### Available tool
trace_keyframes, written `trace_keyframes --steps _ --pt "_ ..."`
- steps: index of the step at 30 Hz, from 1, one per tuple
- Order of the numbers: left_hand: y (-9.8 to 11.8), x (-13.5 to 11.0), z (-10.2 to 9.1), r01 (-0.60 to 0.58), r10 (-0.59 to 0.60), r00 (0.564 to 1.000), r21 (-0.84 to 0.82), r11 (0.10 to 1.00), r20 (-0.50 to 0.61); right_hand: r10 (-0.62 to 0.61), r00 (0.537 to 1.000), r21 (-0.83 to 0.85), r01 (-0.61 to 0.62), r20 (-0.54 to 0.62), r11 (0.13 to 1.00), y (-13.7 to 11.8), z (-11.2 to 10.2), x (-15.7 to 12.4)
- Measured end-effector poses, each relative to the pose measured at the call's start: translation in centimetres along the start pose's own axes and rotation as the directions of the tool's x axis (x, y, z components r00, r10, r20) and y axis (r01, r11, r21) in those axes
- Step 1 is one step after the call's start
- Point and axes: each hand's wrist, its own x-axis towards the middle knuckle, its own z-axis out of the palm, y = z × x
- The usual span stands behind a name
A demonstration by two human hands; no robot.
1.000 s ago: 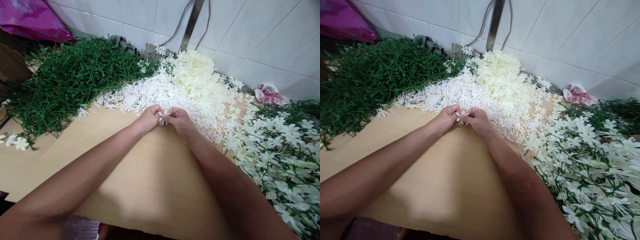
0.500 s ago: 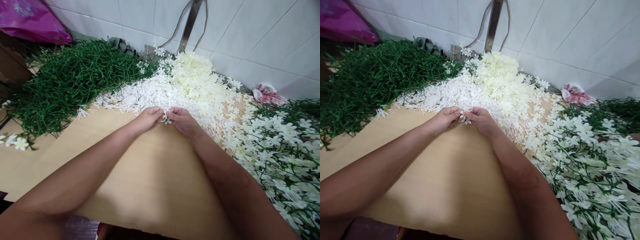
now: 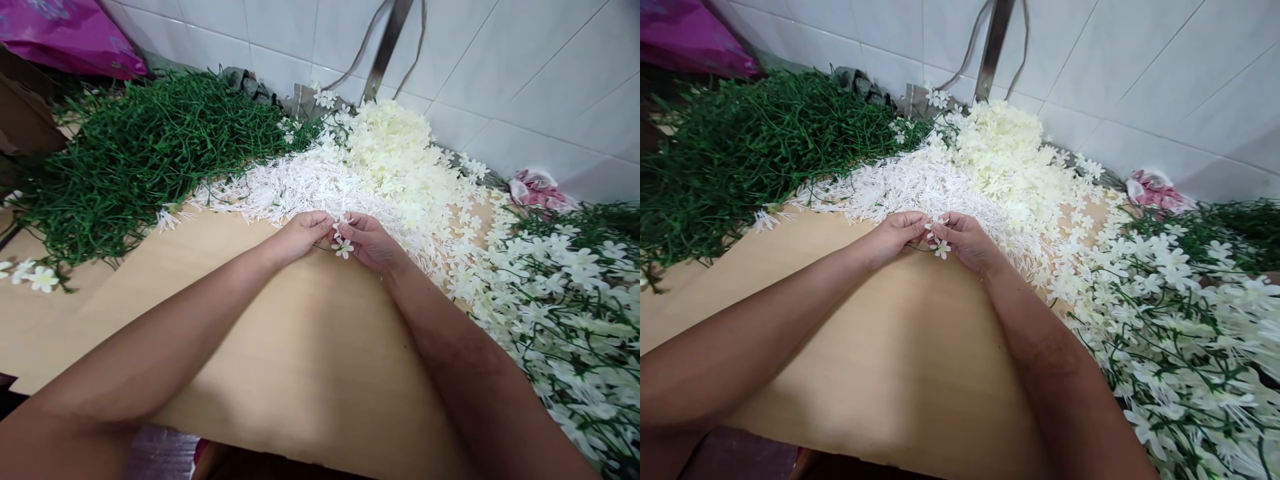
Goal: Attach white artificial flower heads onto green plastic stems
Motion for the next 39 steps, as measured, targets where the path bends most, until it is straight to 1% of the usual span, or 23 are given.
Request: trace_keyframes --steps 3,9,12,14,18,23,27,30,33,35,36,37,39 --pt "0.1 -0.1 -0.1 -0.001 0.001 1.000 -0.008 1.000 0.029 0.001 1.000 -0.016 -0.001 -0.013 1.000 0.0 0.0 0.0" --pt "0.4 -0.3 -0.4 0.007 -0.008 0.993 0.011 1.000 0.119 0.045 0.996 -0.030 -0.043 0.073 0.999 0.1 -0.6 -0.1" --pt "0.5 -0.3 -0.4 0.036 -0.038 0.990 0.016 0.999 0.139 0.040 0.994 -0.022 -0.038 0.106 0.999 0.1 -0.7 -0.1" --pt "0.5 -0.3 -0.3 0.046 -0.047 0.989 0.010 0.999 0.138 0.040 0.994 -0.020 -0.038 0.104 0.999 0.1 -0.6 -0.1" --pt "0.2 -0.3 -0.2 0.043 -0.047 0.992 0.032 0.999 0.114 0.015 0.998 -0.050 -0.012 0.053 0.999 0.0 0.0 -0.1" --pt "-0.2 -0.2 -0.2 0.013 -0.016 0.999 0.074 0.997 0.042 -0.099 0.995 -0.145 0.094 -0.028 0.985 0.1 0.6 0.0" --pt "-0.1 -0.2 0.0 0.054 -0.054 0.999 0.091 0.994 -0.003 -0.120 0.988 -0.184 0.100 -0.100 0.978 0.4 0.9 0.0" --pt "0.1 -0.1 0.3 0.094 -0.095 0.995 -0.011 0.995 -0.025 -0.127 0.981 -0.192 0.098 -0.143 0.976 0.3 1.1 0.1" --pt "0.1 0.1 0.3 0.117 -0.117 0.993 -0.172 0.978 0.009 -0.151 0.971 -0.241 0.104 -0.185 0.965 -0.5 1.5 0.1" --pt "-0.1 0.3 0.0 0.097 -0.095 0.995 -0.256 0.962 0.020 -0.211 0.957 -0.377 0.124 -0.199 0.918 -1.7 1.8 -0.4" --pt "-0.3 0.4 -0.2 0.088 -0.089 0.996 -0.291 0.953 0.011 -0.258 0.945 -0.475 0.137 -0.199 0.869 -2.6 1.8 -0.9" --pt "-0.4 0.5 -0.5 0.079 -0.086 0.996 -0.325 0.942 -0.005 -0.314 0.930 -0.582 0.149 -0.193 0.799 -3.6 1.8 -1.6" --pt "-0.6 0.7 -0.9 0.072 -0.091 0.995 -0.376 0.924 -0.033 -0.452 0.875 -0.736 0.190 -0.174 0.650 -6.1 1.3 -3.8"
